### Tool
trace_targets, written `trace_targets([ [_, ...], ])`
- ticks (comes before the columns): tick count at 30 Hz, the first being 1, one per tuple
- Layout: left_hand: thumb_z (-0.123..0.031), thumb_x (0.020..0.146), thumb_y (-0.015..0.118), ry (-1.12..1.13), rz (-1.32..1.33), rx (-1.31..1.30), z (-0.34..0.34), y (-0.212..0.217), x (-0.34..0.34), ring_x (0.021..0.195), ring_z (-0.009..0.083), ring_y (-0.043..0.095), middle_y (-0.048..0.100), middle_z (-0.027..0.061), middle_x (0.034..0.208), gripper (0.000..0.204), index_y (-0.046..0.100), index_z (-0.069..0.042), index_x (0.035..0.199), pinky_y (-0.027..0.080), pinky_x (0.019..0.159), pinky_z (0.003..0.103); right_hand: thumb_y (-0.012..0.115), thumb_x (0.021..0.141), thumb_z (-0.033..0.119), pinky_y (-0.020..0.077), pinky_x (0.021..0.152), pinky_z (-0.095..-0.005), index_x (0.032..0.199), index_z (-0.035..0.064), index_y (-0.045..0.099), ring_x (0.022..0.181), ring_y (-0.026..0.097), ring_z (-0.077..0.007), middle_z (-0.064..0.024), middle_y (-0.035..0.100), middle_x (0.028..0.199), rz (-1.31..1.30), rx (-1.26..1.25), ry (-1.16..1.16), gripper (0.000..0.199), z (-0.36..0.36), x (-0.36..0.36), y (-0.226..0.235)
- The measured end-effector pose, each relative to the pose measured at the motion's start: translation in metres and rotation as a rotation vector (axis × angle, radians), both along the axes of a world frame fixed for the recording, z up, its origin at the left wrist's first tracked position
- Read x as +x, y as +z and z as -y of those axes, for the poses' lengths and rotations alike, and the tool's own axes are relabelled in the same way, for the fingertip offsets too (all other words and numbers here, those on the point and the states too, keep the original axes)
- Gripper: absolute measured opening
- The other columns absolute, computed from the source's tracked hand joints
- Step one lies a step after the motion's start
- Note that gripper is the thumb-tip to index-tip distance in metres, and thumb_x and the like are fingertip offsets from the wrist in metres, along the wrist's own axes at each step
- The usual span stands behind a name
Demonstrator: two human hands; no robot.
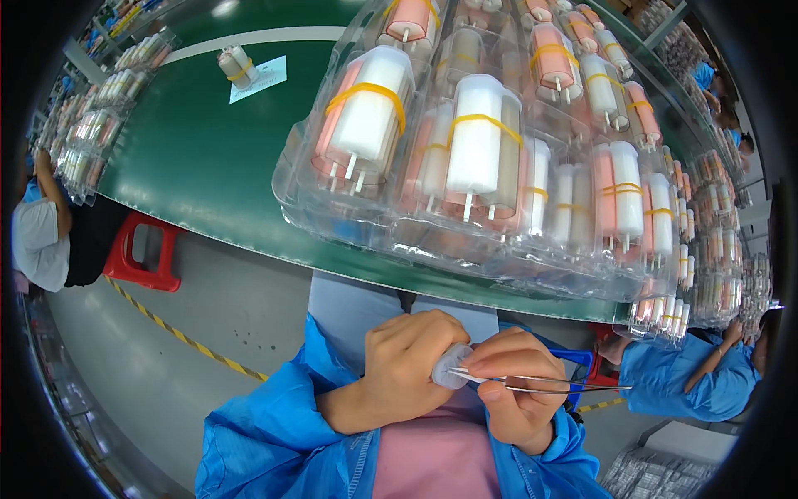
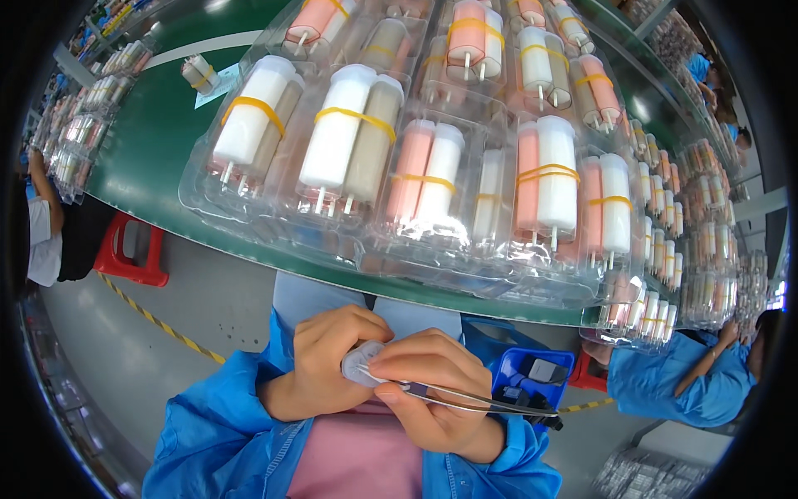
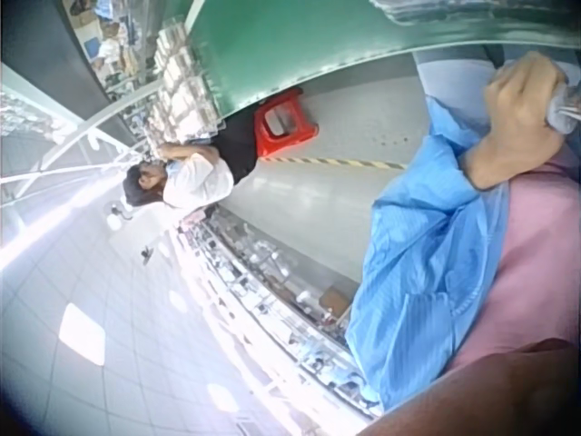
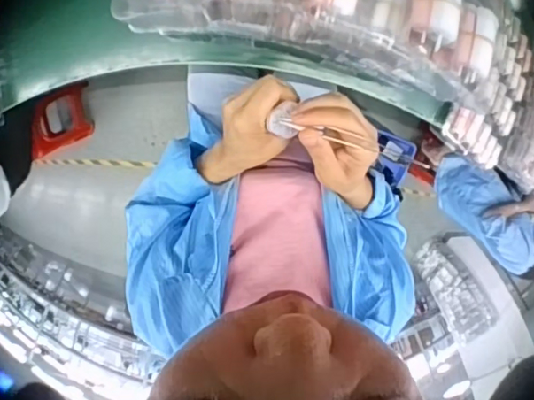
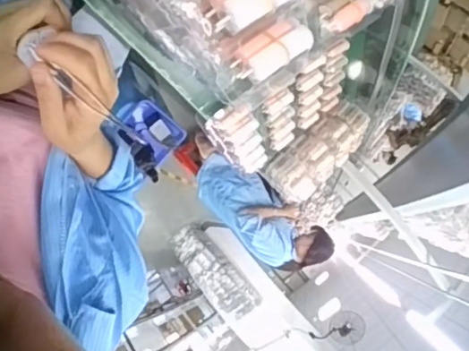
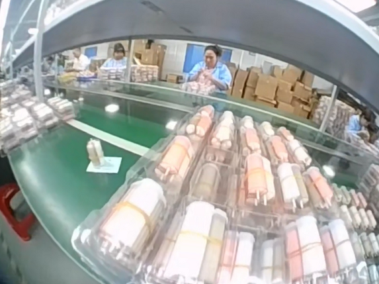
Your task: The worker uses tweezers to insert small wires or pins into cylindrical component housings on a production line.
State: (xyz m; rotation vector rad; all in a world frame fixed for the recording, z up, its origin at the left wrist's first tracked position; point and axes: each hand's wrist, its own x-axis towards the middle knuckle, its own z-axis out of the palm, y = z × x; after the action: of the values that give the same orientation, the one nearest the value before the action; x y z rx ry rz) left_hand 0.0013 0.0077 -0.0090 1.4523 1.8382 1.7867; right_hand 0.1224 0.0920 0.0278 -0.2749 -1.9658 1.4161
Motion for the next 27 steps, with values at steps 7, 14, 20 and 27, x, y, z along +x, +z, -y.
trace_targets([
  [7,-0.006,0.065,0.071,0.006,-0.041,0.017,-0.0016,-0.0026,-0.0003,0.052,0.0243,0.055,0.054,0.0051,0.062,0.018,0.054,-0.008,0.072,0.041,0.048,0.034,0.073,0.076,0.003,0.049,0.061,-0.031,0.092,-0.0022,0.065,0.07,0.063,-0.0249,-0.0149,0.066,0.086,0.007,0.025,-0.001,0.019,-0.0008,0.0001,-0.0011],
  [14,-0.007,0.065,0.07,0.017,-0.076,0.015,-0.001,-0.0039,-0.0001,0.052,0.0228,0.054,0.054,0.0041,0.062,0.017,0.055,-0.008,0.072,0.04,0.048,0.033,0.072,0.075,0.002,0.0485,0.061,-0.0309,0.089,-0.0026,0.066,0.069,0.062,-0.0243,-0.0142,0.066,0.084,0.014,-0.016,-0.026,0.016,0.0021,-0.0008,-0.0013],
  [20,-0.008,0.066,0.07,0.03,-0.125,0.024,-0.0031,-0.0043,-0.0014,0.051,0.0212,0.054,0.054,0.0031,0.062,0.017,0.054,-0.009,0.071,0.038,0.047,0.032,0.071,0.075,0.001,0.0481,0.059,-0.0294,0.086,-0.0028,0.066,0.067,0.062,-0.0226,-0.0136,0.066,0.081,0.029,-0.025,-0.062,0.013,0.0033,-0.0031,-0.001],
  [27,-0.006,0.064,0.069,0.033,-0.163,0.0,-0.003,-0.0052,-0.0017,0.051,0.0209,0.053,0.054,0.0027,0.062,0.017,0.054,-0.009,0.071,0.038,0.047,0.032,0.071,0.075,0.002,0.0482,0.057,-0.0289,0.084,-0.0022,0.065,0.065,0.062,-0.022,-0.0133,0.066,0.078,0.018,-0.03,-0.082,0.011,0.0034,-0.0036,-0.0048],
])
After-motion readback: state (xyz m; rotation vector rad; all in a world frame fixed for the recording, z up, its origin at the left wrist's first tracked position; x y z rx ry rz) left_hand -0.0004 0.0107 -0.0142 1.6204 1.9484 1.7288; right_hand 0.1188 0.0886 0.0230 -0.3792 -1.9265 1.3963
